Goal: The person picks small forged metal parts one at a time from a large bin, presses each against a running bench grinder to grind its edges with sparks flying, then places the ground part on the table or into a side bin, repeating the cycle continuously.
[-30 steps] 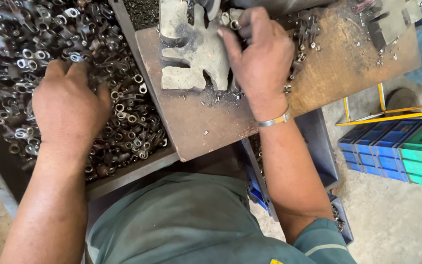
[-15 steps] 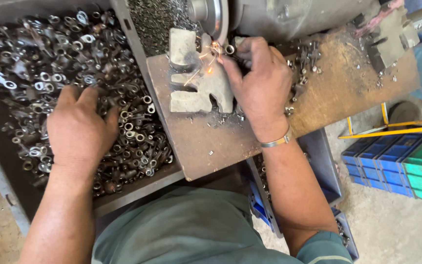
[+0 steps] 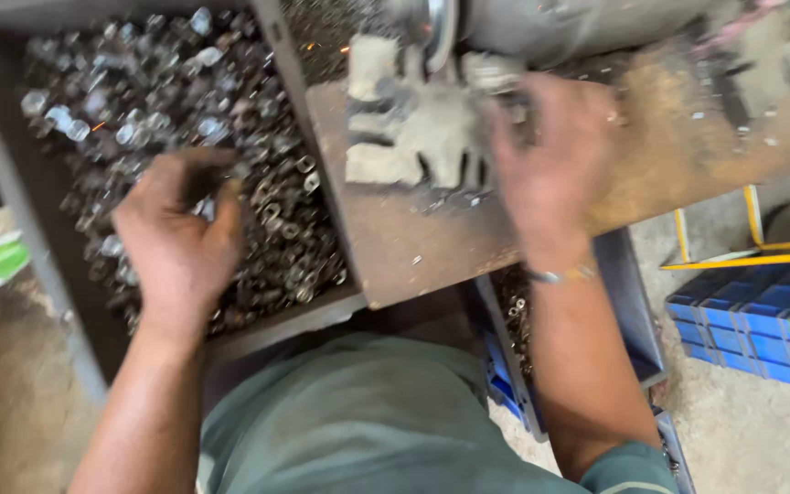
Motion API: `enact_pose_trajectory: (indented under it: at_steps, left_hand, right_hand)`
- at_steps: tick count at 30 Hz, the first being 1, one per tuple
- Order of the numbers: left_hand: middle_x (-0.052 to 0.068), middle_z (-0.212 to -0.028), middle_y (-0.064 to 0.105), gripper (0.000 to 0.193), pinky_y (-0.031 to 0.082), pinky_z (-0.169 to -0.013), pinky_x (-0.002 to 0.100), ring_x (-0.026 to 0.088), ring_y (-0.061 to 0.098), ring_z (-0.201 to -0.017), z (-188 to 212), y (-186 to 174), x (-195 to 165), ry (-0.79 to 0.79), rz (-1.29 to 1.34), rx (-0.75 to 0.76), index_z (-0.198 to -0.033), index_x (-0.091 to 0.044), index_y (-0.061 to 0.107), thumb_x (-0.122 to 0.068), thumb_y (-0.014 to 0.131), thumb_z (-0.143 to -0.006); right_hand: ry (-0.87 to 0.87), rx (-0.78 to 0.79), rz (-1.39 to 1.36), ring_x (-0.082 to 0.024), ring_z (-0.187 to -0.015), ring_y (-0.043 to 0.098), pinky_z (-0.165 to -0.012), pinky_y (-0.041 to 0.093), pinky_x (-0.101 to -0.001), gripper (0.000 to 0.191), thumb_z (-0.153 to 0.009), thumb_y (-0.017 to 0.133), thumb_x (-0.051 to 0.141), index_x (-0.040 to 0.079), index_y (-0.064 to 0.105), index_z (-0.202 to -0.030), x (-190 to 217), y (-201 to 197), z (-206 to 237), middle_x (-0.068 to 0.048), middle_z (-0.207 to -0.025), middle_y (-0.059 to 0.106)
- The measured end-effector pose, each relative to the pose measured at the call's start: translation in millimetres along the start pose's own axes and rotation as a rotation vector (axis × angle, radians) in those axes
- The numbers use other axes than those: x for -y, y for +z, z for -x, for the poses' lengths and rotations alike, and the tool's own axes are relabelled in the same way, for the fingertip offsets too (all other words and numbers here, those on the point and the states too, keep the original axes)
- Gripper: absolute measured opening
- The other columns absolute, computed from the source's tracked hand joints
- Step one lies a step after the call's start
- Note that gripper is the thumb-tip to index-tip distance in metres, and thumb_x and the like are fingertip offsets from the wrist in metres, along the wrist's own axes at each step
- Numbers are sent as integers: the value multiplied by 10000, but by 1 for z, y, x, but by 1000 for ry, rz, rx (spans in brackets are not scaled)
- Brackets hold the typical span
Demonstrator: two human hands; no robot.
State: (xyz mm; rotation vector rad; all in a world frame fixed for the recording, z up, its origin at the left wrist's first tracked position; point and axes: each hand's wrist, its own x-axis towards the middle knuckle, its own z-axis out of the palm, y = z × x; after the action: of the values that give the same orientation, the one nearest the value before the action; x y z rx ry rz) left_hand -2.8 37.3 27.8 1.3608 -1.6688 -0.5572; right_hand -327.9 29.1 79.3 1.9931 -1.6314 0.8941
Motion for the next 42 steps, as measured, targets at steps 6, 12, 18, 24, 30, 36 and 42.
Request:
enact_pose_trajectory:
  at_steps: [6, 12, 18, 24, 30, 36, 42]
  left_hand:
    - [48, -1087, 745, 173, 583, -903, 272, 103, 693, -987, 22, 31, -52, -355, 855, 206, -1090, -43, 673, 15, 751, -947]
    - [98, -1078, 736, 268, 587, -877, 300, 186, 728, -963, 4, 34, -53, -179, 457, 365, -1098, -35, 688, -117, 807, -871]
    - [153, -959, 676, 245, 535, -821, 442, 358, 636, -910, 1, 22, -16, 219, -419, 371, -980, -41, 753, -166, 825, -782]
    - [112, -929, 672, 221, 532, -822, 422, 331, 617, -907, 4, 22, -3, 313, -423, 408, -939, -40, 763, -132, 784, -739]
    - [95, -908, 670, 219, 531, -803, 447, 327, 612, -940, -3, 19, -4, 274, -500, 514, -888, -58, 768, -128, 752, -682]
    - [111, -930, 665, 315, 530, -789, 456, 328, 610, -972, -2, 14, -6, 335, -550, 530, -925, -75, 780, -81, 719, -616]
    - [130, -882, 664, 327, 536, -793, 455, 344, 631, -896, 3, 1, -6, 337, -352, 452, -1027, -48, 749, -99, 751, -704]
  right_hand:
    - [64, 223, -636, -277, -958, 740, -820, 596, -364, 434, -792, 897, 259, 45, 663, -1088, 72, -33, 29, -128, -1056, 724]
    - [-14, 170, -421, -230, -879, 763, -783, 602, -321, 352, -899, 920, 241, 71, 692, -1108, 44, -13, 26, -92, -1029, 773]
    - [161, 156, -235, -221, -772, 741, -700, 575, -346, 391, -852, 945, 226, 71, 641, -1042, 3, 27, 1, -73, -893, 743]
    - [162, 128, -210, -234, -757, 719, -691, 563, -363, 397, -852, 943, 204, 66, 605, -1009, -1, 45, -6, -62, -862, 716]
    - [131, 123, -215, -228, -821, 744, -721, 581, -356, 440, -865, 959, 243, 60, 589, -1016, -9, 45, -18, -67, -909, 726]
    - [43, 134, -173, -270, -769, 685, -701, 545, -397, 442, -842, 973, 255, 59, 600, -977, -3, 54, -21, -66, -855, 697]
    - [-46, 12, -44, -320, -857, 654, -783, 534, -431, 413, -802, 949, 159, 46, 652, -1067, 3, 8, -11, -115, -956, 683]
